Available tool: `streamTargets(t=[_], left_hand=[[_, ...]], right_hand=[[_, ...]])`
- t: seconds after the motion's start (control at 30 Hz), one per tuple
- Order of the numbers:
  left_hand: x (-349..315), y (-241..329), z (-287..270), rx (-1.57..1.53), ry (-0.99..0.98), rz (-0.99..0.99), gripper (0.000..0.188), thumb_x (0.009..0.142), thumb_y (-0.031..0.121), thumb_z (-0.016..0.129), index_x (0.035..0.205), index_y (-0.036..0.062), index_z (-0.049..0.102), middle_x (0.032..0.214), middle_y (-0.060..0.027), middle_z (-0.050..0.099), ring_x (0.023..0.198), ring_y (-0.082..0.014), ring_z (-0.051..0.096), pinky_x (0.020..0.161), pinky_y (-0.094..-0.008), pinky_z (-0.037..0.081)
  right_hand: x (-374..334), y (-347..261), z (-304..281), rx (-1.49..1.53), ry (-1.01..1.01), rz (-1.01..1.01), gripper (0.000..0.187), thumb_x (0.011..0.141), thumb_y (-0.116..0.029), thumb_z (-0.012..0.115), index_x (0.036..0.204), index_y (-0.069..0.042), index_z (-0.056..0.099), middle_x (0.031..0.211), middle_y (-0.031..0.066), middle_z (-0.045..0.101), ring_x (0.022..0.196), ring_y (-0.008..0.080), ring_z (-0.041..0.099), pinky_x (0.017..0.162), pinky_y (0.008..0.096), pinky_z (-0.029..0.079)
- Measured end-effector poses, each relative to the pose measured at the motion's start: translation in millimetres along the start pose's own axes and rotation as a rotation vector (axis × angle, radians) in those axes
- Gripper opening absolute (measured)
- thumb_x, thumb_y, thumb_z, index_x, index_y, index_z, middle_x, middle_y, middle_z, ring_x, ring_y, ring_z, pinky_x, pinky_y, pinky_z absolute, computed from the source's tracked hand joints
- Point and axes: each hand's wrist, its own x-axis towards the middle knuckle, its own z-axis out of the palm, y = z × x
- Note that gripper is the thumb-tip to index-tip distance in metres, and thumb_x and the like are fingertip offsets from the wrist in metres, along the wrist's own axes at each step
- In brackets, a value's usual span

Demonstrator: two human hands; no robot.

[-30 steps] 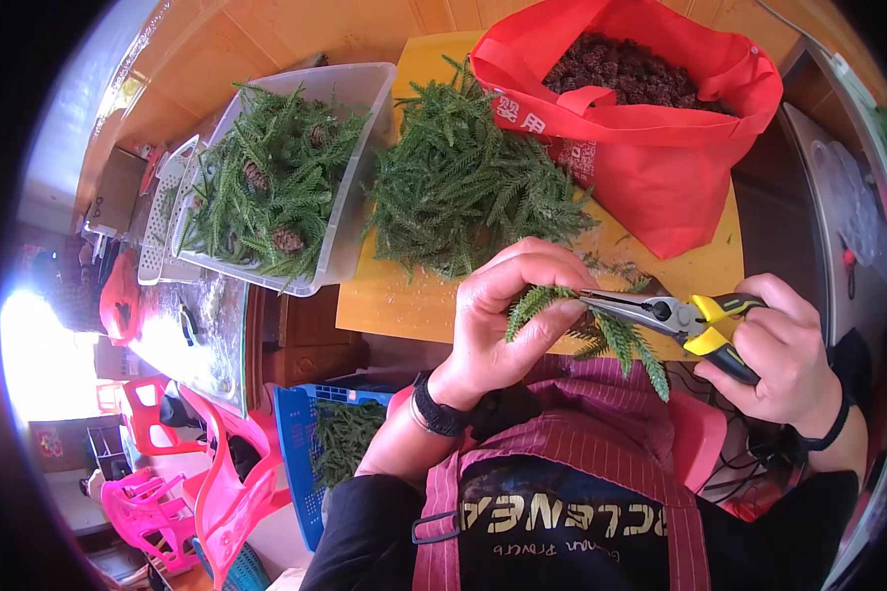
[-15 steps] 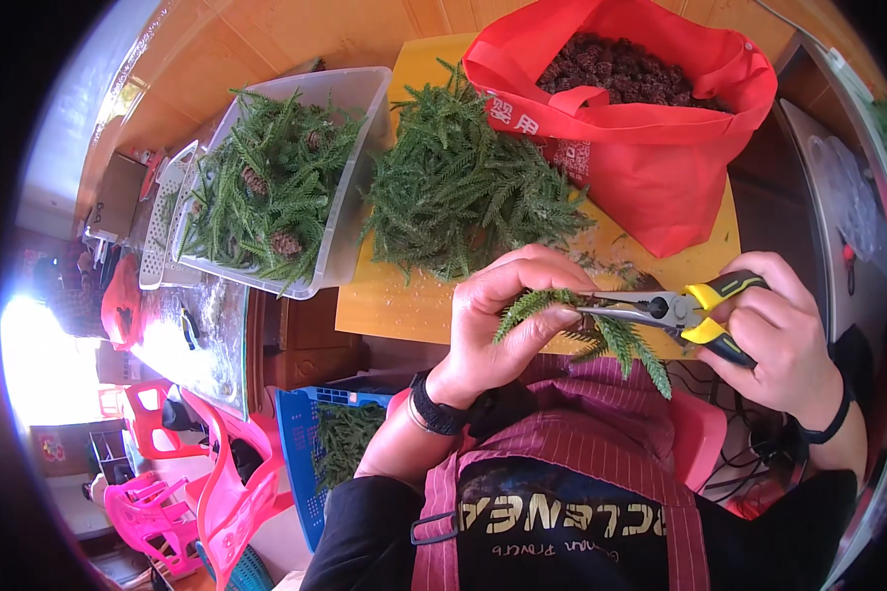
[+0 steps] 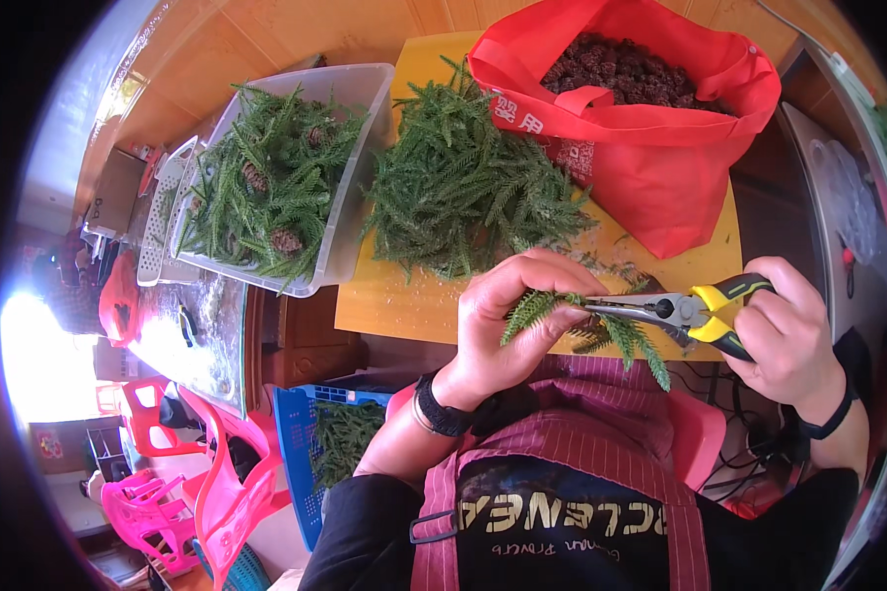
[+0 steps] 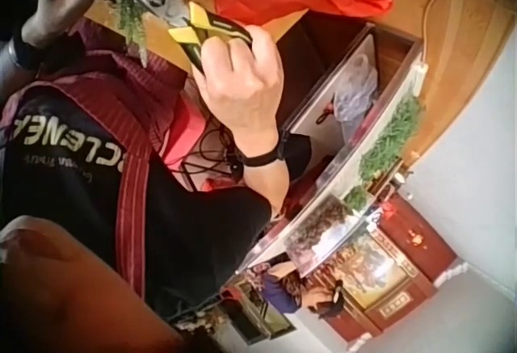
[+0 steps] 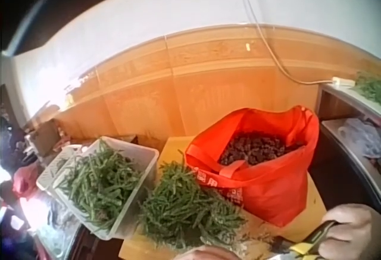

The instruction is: Trimming small sprigs of evergreen foliage using needle-nose pliers at a workbench.

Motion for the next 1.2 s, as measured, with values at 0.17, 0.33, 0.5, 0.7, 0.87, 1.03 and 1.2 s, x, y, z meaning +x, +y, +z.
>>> streamTargets(t=[0.17, 0.33, 0.5, 0.7, 0.87, 1.03, 1.2], left_hand=[[6, -2, -7, 0.21, -0.049, 0.201, 0.017, 0.081, 0.012, 0.064, 0.088, -0.0002, 0.054, 0.086, -0.018, 0.062, 0.08, -0.028, 0.062, 0.068, -0.0353, 0.051], [7, -3, -14, 0.383, -0.113, 0.46, 0.021, 0.076, 0.006, 0.065, 0.092, 0.0015, 0.053, 0.09, -0.0194, 0.061, 0.083, -0.0343, 0.062, 0.069, -0.0404, 0.052], [4, -2, -14, 0.41, -0.143, 0.507, 0.025, 0.07, 0.004, 0.065, 0.093, 0.002, 0.055, 0.095, -0.019, 0.06, 0.084, -0.034, 0.061, 0.069, -0.0397, 0.052], [5, 0, -15, 0.404, -0.157, 0.514, 0.026, 0.067, 0.003, 0.065, 0.092, 0.0021, 0.058, 0.097, -0.0181, 0.06, 0.084, -0.0325, 0.061, 0.068, -0.0376, 0.052], [4, 5, -14, 0.462, -0.183, 0.476, 0.02, 0.073, 0.007, 0.061, 0.091, 0.0039, 0.053, 0.096, -0.0199, 0.06, 0.085, -0.0359, 0.061, 0.069, -0.0408, 0.052], [4, 5, -13, 0.486, -0.188, 0.483, 0.019, 0.072, 0.007, 0.062, 0.09, 0.0045, 0.054, 0.095, -0.0197, 0.06, 0.085, -0.036, 0.061, 0.068, -0.0405, 0.052], [5, 1, -14, 0.456, -0.189, 0.49, 0.022, 0.069, 0.005, 0.063, 0.09, 0.0028, 0.056, 0.096, -0.0188, 0.06, 0.085, -0.0341, 0.061, 0.068, -0.0389, 0.052]], right_hand=[[5, 0, -3, 0.0, 0.021, -0.001, 0.03, 0.053, -0.013, 0.072, 0.06, -0.002, 0.045, 0.069, 0.011, 0.049, 0.083, 0.0334, 0.055, 0.066, 0.0417, 0.046], [-2, 5, -4, -0.004, 0.015, -0.012, 0.027, 0.048, -0.01, 0.071, 0.063, 0.003, 0.052, 0.076, 0.0147, 0.058, 0.092, 0.0375, 0.053, 0.072, 0.0489, 0.043], [-6, 7, -5, -0.028, 0.001, -0.045, 0.028, 0.051, -0.012, 0.071, 0.064, 0.004, 0.052, 0.084, 0.0156, 0.061, 0.092, 0.0372, 0.053, 0.071, 0.0481, 0.044], [-2, 8, -4, -0.004, 0.016, -0.063, 0.03, 0.052, -0.013, 0.072, 0.061, 0.003, 0.049, 0.081, 0.0149, 0.061, 0.09, 0.037, 0.054, 0.07, 0.0481, 0.044], [2, 8, -1, -0.021, 0.041, -0.086, 0.031, 0.05, -0.014, 0.071, 0.06, 0.0, 0.045, 0.075, 0.0129, 0.055, 0.088, 0.0354, 0.054, 0.069, 0.0464, 0.044], [4, 10, 0, -0.031, 0.051, -0.107, 0.031, 0.047, -0.014, 0.069, 0.059, -0.002, 0.043, 0.07, 0.0107, 0.048, 0.087, 0.0332, 0.055, 0.067, 0.0443, 0.045], [8, 8, -2, -0.053, 0.048, -0.106, 0.028, 0.047, -0.013, 0.067, 0.058, -0.003, 0.044, 0.066, 0.0087, 0.047, 0.082, 0.0309, 0.055, 0.064, 0.0411, 0.045]])
